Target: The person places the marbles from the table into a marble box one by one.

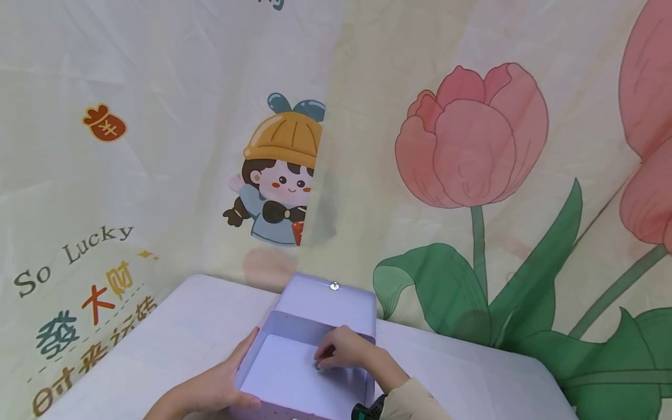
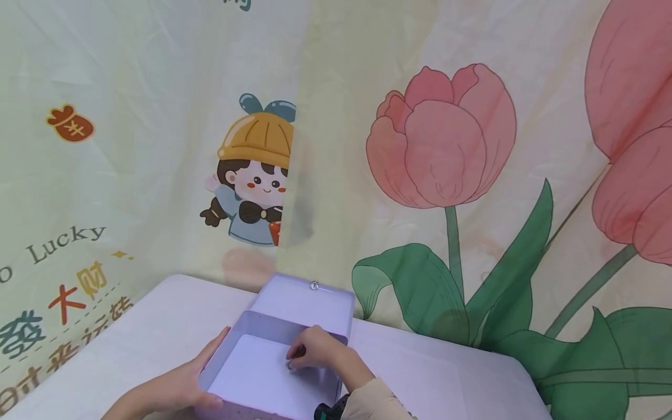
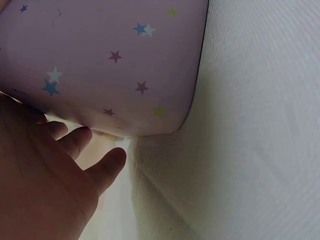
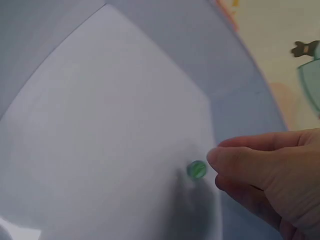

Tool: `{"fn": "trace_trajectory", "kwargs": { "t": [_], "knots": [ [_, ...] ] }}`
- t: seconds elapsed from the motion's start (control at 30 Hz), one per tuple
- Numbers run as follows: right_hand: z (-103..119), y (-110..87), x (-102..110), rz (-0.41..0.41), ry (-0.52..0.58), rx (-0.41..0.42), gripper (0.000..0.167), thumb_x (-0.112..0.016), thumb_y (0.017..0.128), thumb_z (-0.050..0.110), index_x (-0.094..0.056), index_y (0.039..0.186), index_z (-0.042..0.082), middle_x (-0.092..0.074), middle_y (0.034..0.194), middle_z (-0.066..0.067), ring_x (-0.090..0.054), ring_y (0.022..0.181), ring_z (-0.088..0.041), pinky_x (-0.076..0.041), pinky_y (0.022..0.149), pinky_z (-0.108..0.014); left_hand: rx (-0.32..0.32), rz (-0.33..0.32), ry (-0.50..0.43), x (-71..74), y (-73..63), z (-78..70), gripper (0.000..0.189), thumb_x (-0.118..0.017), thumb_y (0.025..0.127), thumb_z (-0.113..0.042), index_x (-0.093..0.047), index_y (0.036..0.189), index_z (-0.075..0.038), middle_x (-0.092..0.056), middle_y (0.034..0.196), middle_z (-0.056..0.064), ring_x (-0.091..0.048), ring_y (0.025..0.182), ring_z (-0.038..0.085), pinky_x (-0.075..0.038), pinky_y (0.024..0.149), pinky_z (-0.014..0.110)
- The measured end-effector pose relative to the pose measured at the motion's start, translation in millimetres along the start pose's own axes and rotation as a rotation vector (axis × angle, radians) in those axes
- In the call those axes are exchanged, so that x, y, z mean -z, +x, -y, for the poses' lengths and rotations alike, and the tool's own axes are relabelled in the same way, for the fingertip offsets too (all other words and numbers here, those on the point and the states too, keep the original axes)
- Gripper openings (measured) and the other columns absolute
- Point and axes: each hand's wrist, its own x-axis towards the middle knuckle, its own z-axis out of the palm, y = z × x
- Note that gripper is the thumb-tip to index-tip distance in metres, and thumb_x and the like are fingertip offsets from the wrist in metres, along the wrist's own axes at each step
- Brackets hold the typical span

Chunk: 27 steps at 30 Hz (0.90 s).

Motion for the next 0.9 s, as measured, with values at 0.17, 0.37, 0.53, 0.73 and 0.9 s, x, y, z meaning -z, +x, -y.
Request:
{"fn": "trace_trajectory", "kwargs": {
  "t": [0.17,0.37,0.53,0.73,0.9],
  "knots": [
    [-2.5,-36.3,9.3,-0.184,0.220,0.030,0.013,-0.075,0.080,0.010,-0.076,0.092,0.008,-0.072,0.089,-0.004,-0.062,0.079,0.001,-0.050,0.072,-0.014,0.014,0.008,0.022,-4.5,-0.7,-2.0,0.123,-0.080,0.075,-0.030,0.013,0.151,-0.006,-0.004,0.154,0.030,-0.034,0.128,0.037,-0.035,0.097,0.021],
    [-7.2,-103.8,24.1,-0.419,0.443,-0.064,0.016,-0.075,0.081,0.012,-0.075,0.097,0.010,-0.069,0.095,-0.008,-0.067,0.089,-0.014,-0.054,0.076,-0.023,0.017,0.006,0.031,-1.0,0.1,-3.0,0.123,-0.080,0.074,-0.030,0.014,0.151,-0.010,-0.002,0.155,0.030,-0.029,0.131,0.041,-0.035,0.095,0.019],
    [-26.1,-172.3,25.0,-0.529,0.450,-0.329,0.019,-0.077,0.079,0.020,-0.075,0.097,0.013,-0.068,0.098,-0.009,-0.067,0.090,-0.015,-0.054,0.076,-0.025,0.009,-0.030,0.029,-1.4,4.0,-5.3,0.122,-0.080,0.073,-0.027,0.011,0.152,-0.012,-0.004,0.156,0.026,-0.033,0.128,0.032,-0.035,0.094,0.017],
    [-51.0,-241.2,7.2,-0.575,0.522,-0.615,0.030,-0.077,0.077,0.020,-0.073,0.103,0.006,-0.068,0.100,-0.011,-0.065,0.092,-0.017,-0.054,0.076,-0.025,-0.011,-0.084,0.111,-2.7,2.5,-4.1,0.119,-0.079,0.073,-0.029,0.007,0.153,-0.013,-0.011,0.156,0.026,-0.035,0.127,0.012,-0.036,0.091,0.016],
    [-67.3,-274.2,-5.8,-0.570,0.536,-0.701,0.029,-0.078,0.076,0.017,-0.073,0.102,0.005,-0.069,0.096,-0.008,-0.064,0.090,-0.018,-0.054,0.074,-0.024,0.005,-0.052,0.137,-2.8,7.2,-3.7,0.118,-0.077,0.075,-0.029,0.010,0.152,-0.009,-0.008,0.155,0.030,-0.033,0.132,0.037,-0.041,0.092,0.029]
  ]
}}
